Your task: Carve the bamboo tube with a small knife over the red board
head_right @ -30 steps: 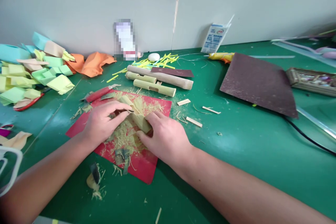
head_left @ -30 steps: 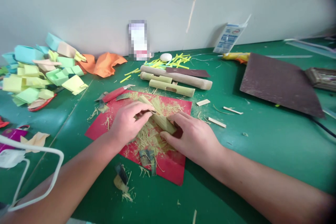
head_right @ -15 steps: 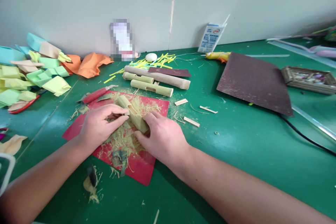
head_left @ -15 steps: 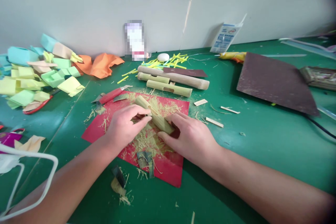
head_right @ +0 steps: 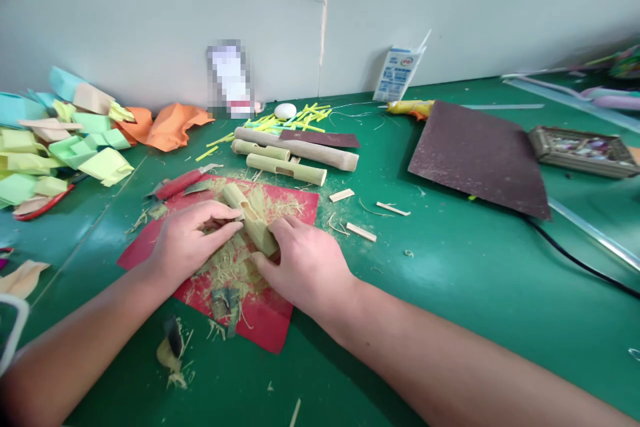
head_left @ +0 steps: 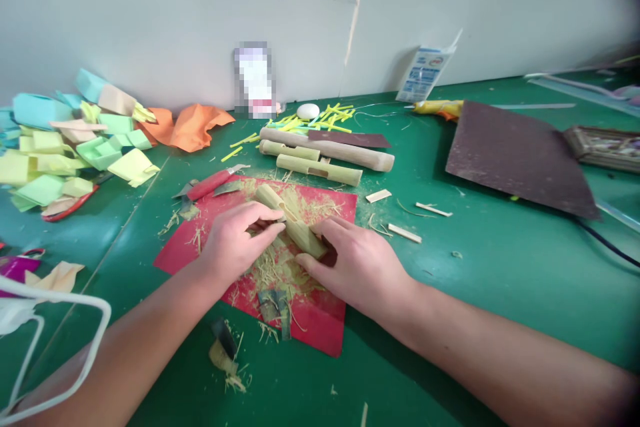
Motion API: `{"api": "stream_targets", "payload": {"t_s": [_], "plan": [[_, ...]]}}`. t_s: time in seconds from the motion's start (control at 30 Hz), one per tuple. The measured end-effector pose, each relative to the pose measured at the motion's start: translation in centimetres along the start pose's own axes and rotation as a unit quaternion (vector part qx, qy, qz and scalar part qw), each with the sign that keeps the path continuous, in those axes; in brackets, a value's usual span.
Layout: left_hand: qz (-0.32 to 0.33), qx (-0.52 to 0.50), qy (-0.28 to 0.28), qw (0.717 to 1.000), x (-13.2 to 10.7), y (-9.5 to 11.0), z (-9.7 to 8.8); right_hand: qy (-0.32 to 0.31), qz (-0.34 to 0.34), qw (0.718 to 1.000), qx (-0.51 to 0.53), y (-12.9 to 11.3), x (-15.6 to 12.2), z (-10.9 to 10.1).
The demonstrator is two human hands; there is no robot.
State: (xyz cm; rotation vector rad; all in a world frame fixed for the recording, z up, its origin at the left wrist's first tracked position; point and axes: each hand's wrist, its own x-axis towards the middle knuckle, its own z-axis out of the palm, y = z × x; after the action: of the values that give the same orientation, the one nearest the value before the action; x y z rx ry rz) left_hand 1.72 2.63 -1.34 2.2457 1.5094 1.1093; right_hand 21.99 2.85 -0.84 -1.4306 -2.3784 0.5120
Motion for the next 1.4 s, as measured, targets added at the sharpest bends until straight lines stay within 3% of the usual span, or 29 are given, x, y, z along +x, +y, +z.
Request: {"api": "stream_targets", "payload": {"t_s": [0.13,0.3,0.57,0.7,0.83,1.0,1.2,1.4], "plan": [[0.061,0.016,0.025,0.998,0.6,0.2,0.3,0.005,0.0,1.0,-0.002,0.0,0.0,0.1],[0.043,0.016,0.023,0.999,0.7,1.0,0.7,0.012,0.001,1.0,0.001,-0.2,0.0,0.3],[0.073,0.024,0.029,0.997,0.2,1.2,0.8,0.015,-0.005,1.0,0.006,-0.4,0.1,0.4],[0.077,0.006,-0.003,0.997,0.0,1.4,0.9,0.01,-0.004,1.0,0.013,-0.4,0.1,0.3],[0.066,0.026,0.024,0.997,0.1,1.4,0.8,0.012,0.001,1.0,0.01,-0.4,0.1,0.3],[0.085,0.005,-0.005,0.996,0.2,1.4,0.7,0.013,0.005,1.0,0.017,-0.3,0.2,0.5],[0.055,0.02,0.03,0.998,0.7,0.7,0.5,0.018,-0.002,1.0,0.015,-0.5,0.1,0.6],[-0.081,-0.062,0.019,0.995,0.5,0.8,0.7,0.013,0.001,1.0,0.019,-0.5,0.1,0.5]]}}
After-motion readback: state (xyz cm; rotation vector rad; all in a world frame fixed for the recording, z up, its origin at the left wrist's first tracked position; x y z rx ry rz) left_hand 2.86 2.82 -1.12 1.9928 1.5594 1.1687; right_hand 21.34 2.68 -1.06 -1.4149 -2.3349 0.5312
